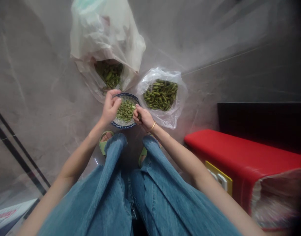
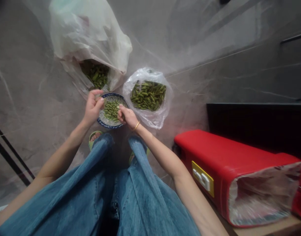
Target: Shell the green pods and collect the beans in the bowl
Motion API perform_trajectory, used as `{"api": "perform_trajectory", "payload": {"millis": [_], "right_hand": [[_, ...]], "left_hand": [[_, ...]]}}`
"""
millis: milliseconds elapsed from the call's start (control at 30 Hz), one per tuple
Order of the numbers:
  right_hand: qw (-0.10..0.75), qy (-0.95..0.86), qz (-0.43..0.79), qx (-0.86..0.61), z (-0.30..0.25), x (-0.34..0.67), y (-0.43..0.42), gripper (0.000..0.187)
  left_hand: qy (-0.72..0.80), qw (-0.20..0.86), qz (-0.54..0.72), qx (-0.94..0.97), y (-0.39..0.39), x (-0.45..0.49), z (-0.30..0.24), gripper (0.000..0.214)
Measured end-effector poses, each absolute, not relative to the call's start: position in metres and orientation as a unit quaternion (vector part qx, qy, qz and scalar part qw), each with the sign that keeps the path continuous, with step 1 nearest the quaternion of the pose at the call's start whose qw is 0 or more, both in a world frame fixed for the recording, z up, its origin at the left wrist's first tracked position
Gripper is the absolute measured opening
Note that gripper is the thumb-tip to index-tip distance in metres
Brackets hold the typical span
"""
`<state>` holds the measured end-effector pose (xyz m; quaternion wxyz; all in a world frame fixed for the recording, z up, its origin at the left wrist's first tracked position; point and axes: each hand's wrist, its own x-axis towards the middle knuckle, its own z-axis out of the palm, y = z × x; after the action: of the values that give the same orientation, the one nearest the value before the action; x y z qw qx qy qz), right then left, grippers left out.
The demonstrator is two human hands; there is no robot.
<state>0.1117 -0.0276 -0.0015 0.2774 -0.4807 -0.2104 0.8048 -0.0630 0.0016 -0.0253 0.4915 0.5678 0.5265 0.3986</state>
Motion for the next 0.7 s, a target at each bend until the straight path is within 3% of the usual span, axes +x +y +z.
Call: {"api": "perform_trajectory", "payload": {"millis": [100,200,467,567,700], "right_hand": [[0.250,-0.154,0.848,-0.441,0.001,0.114,-0.026,0.056],[0.216,-0.119,0.876,-0.414,0.006,0.117,-0.022,0.057],[0.173,-0.140,0.900,-0.375,0.021,0.124,-0.014,0.060],[0.177,-0.128,0.902,-0.371,0.020,0.127,-0.014,0.058],[0.209,-0.094,0.889,-0.396,0.015,0.128,-0.012,0.054]], "left_hand": [[0.565,0.383,0.400,0.612,0.037,-0.083,-0.035,0.053],[0.569,0.353,0.359,0.650,0.055,-0.086,-0.026,0.056],[0.384,0.640,0.263,0.611,0.010,-0.040,0.021,0.043],[0.423,0.646,0.305,0.558,0.007,-0.041,0.014,0.039],[0.472,0.570,0.366,0.564,0.008,-0.048,0.006,0.038]]}}
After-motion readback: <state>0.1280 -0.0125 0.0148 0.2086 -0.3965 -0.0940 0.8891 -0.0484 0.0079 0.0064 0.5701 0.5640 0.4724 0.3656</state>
